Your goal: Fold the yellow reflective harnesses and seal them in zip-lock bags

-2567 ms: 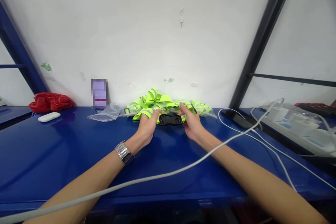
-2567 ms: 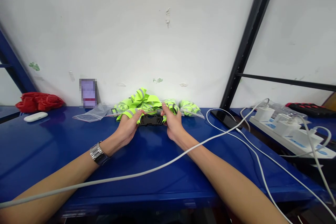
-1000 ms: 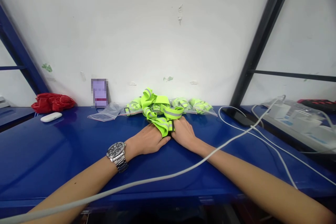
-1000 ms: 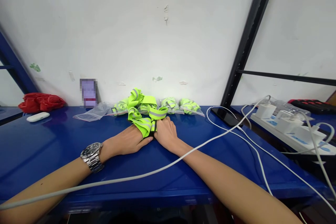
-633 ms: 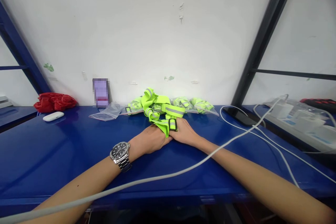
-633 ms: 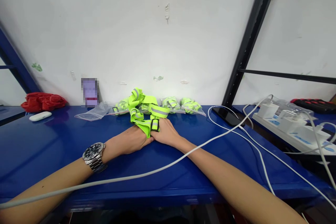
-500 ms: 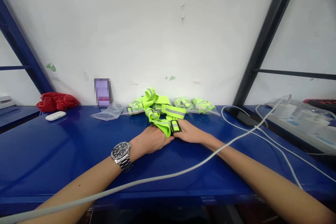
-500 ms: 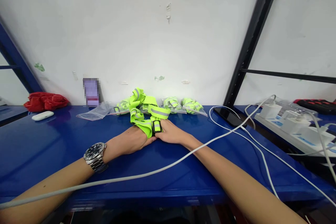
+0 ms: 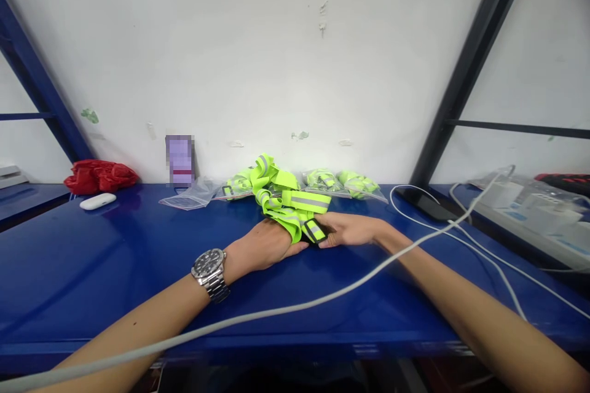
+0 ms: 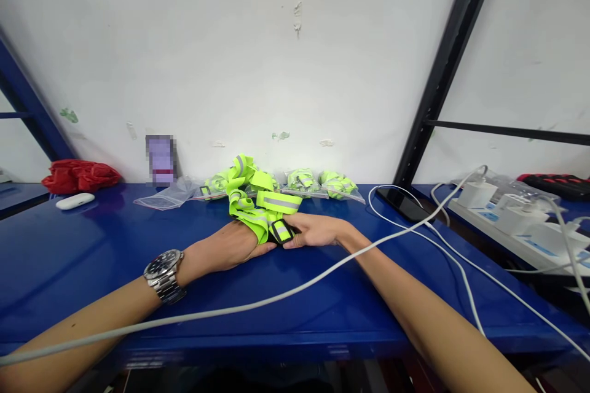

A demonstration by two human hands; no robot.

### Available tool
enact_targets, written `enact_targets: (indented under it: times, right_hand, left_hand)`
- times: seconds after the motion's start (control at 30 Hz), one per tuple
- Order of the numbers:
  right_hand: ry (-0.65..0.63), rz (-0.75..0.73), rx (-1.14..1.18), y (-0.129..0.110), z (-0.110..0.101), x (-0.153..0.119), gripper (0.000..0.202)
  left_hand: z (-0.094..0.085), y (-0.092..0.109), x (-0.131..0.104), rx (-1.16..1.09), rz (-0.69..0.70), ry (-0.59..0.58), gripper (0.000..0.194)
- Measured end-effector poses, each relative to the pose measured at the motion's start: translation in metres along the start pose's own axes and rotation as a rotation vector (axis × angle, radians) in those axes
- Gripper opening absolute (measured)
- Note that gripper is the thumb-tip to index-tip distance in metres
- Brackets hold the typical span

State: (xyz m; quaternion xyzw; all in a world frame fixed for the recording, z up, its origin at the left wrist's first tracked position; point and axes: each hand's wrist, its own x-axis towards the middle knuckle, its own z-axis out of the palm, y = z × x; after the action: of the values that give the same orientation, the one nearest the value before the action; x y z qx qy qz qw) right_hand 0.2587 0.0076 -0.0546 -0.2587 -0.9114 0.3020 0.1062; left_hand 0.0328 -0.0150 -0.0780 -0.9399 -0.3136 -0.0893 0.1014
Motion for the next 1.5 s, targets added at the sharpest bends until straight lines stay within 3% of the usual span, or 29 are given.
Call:
enact_targets:
  times: [0.2,0.33,0.5,0.7,0.8,0.97,1.1,1.3,1.4,1.5]
  right_hand:
    - [0.121,0.089,-0.195,-0.009,0.016,0.012,0.013]
    - [0.171,0.253,-0.445,-0.018,0.032,0.016,0.029]
    - [0.102,0.221,-0.428,-0.023,0.038,0.019,0.035]
    - [0.120,0.280,-0.408,-0.027,0.040,0.021,0.046]
    - [0.136,0.282,-0.413,-0.028,0.042,0.020,0.044]
    - [0.146,0.195,-0.410,-0.021,0.039,0.020,0.035]
    - [0.154,0.106,-0.442,-0.022,0.030,0.018,0.035]
    - [0.188,0.150,-0.557,-0.025,0.026,0.013,0.031]
    - [0.182,0.122,-0.548,-0.020,0.028,0.014,0.031]
    - [0.150,0.083,-0.470,-0.016,0.028,0.015,0.024]
  left_hand:
    - [-0.002,0.000,-0.004,-0.089,0.023,0.066,0.048]
    - [-0.005,-0.001,-0.004,-0.097,0.031,0.040,0.052]
    - [-0.006,0.001,-0.005,-0.140,0.009,-0.019,0.049]
    - [0.001,0.014,0.000,-0.235,-0.244,0.074,0.050]
    - [0.005,0.016,0.005,-0.209,-0.345,0.057,0.049]
    - [0.008,0.009,0.007,-0.138,-0.257,0.024,0.041]
    - [0.014,0.006,0.004,-0.168,-0.336,0.068,0.035]
    - [0.017,0.010,0.001,-0.062,-0.375,0.066,0.023]
    - [0.015,0.011,0.002,0.028,-0.309,0.059,0.022]
    - [0.013,0.009,0.001,-0.038,-0.168,0.045,0.026]
